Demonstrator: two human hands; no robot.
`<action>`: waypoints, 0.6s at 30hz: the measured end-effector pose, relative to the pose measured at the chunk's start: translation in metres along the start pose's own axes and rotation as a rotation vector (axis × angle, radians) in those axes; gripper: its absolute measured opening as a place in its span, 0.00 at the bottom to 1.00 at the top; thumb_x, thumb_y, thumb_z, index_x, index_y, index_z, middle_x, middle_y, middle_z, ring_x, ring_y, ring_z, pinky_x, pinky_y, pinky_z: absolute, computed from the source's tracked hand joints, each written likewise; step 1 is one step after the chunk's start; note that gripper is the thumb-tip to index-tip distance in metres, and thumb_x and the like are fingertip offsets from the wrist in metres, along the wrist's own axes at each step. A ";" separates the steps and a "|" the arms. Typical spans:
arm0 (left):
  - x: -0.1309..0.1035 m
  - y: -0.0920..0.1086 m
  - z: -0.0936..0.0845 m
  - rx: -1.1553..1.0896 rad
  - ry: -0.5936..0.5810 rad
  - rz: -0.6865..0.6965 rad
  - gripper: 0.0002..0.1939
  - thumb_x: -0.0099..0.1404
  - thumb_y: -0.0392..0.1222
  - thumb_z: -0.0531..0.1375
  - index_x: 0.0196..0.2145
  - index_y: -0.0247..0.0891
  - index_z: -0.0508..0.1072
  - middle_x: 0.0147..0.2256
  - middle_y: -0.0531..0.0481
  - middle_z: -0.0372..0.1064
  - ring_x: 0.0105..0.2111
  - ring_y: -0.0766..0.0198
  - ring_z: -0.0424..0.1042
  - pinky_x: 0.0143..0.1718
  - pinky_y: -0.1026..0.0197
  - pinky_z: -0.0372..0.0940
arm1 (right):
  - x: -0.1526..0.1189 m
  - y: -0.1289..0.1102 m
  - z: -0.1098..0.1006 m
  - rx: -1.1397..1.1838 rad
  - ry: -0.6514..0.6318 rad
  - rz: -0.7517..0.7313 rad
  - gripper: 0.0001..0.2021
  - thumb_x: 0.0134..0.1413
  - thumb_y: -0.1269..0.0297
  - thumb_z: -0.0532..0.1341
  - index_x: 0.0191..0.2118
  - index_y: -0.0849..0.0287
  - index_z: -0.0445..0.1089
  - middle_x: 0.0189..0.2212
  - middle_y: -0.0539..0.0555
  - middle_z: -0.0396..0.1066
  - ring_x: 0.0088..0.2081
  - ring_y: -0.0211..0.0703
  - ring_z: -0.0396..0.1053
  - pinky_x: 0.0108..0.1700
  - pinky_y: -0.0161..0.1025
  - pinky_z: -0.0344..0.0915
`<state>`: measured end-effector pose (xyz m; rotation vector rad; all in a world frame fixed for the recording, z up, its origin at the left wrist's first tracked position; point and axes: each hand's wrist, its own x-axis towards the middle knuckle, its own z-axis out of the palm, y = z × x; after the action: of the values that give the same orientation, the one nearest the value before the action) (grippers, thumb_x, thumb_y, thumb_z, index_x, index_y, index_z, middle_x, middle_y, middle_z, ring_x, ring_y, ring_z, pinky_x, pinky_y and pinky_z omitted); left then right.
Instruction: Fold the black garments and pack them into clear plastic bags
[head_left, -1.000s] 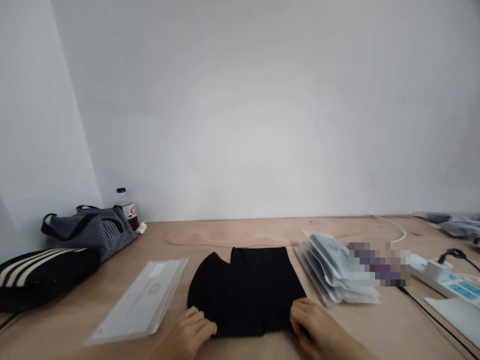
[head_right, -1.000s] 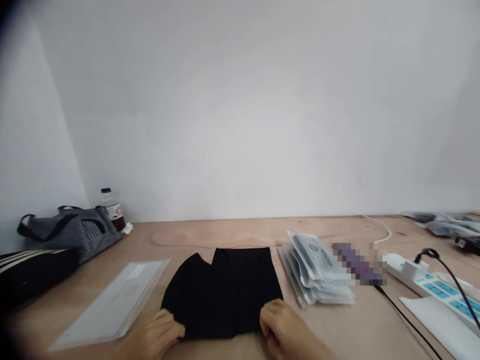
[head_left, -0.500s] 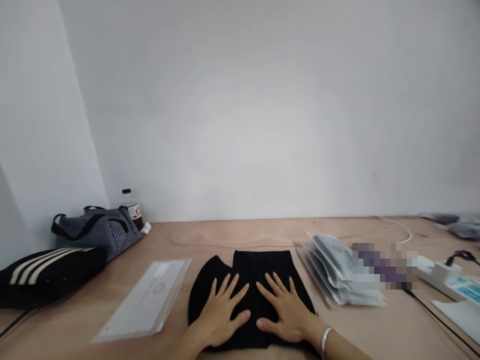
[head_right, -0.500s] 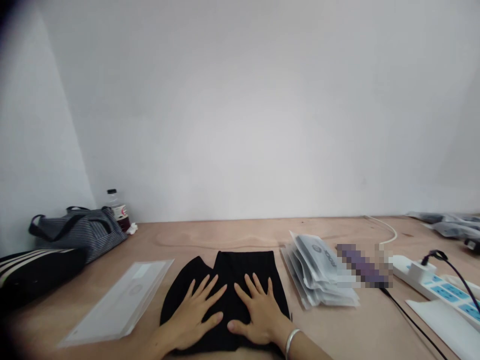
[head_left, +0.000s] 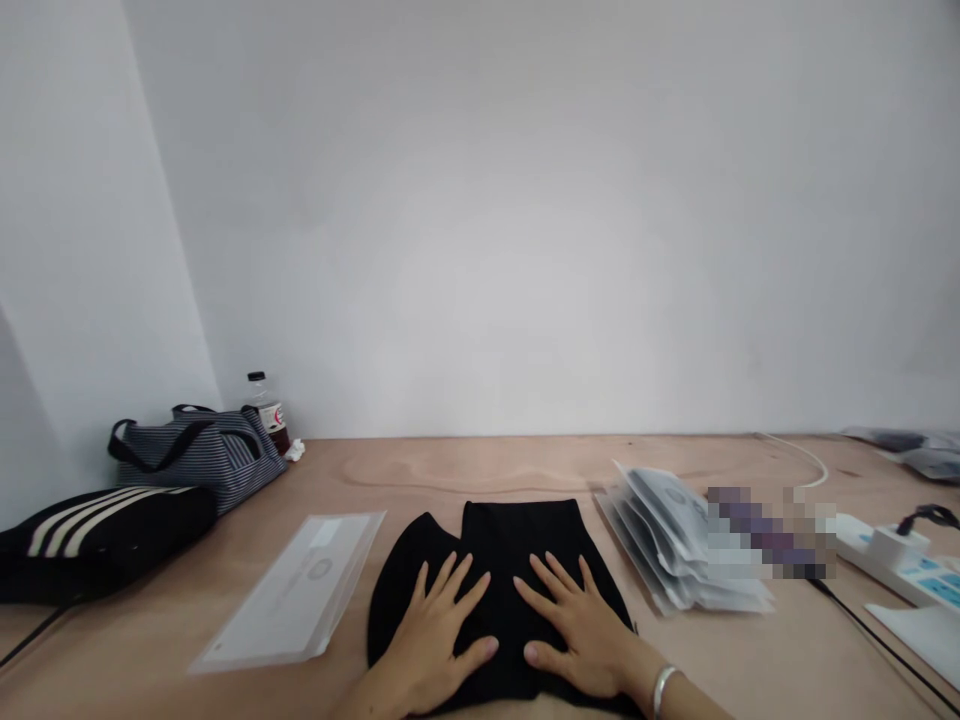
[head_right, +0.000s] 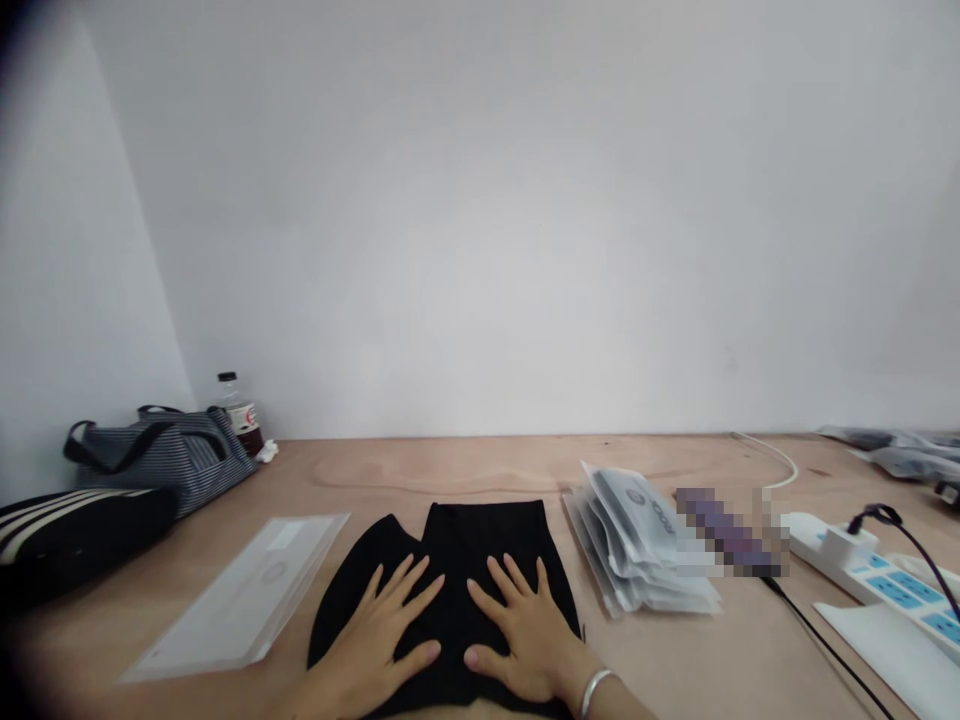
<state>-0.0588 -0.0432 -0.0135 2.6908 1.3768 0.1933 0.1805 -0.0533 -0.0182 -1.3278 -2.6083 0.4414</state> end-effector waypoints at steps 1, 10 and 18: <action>-0.003 0.000 -0.002 0.007 0.032 0.036 0.29 0.62 0.61 0.43 0.58 0.51 0.46 0.60 0.49 0.41 0.58 0.50 0.40 0.54 0.38 0.38 | -0.003 -0.002 -0.004 0.024 -0.011 -0.008 0.29 0.54 0.46 0.47 0.59 0.44 0.39 0.60 0.56 0.35 0.59 0.57 0.32 0.52 0.67 0.28; -0.052 -0.027 0.002 0.048 0.121 0.206 0.27 0.61 0.60 0.47 0.57 0.56 0.47 0.58 0.56 0.48 0.56 0.50 0.49 0.54 0.41 0.45 | -0.052 0.006 -0.009 0.017 -0.038 -0.162 0.23 0.56 0.53 0.49 0.58 0.46 0.48 0.58 0.56 0.46 0.57 0.54 0.45 0.55 0.55 0.46; -0.064 -0.028 -0.005 0.039 -0.003 0.196 0.20 0.67 0.49 0.45 0.55 0.62 0.47 0.55 0.59 0.53 0.55 0.50 0.52 0.50 0.39 0.52 | -0.061 0.026 0.028 -0.454 0.271 -0.373 0.15 0.58 0.64 0.51 0.50 0.57 0.62 0.47 0.55 0.65 0.47 0.46 0.64 0.45 0.39 0.63</action>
<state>-0.1191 -0.0792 -0.0173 2.8556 1.1266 0.1811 0.2276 -0.0935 -0.0548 -0.8800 -2.7161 -0.3805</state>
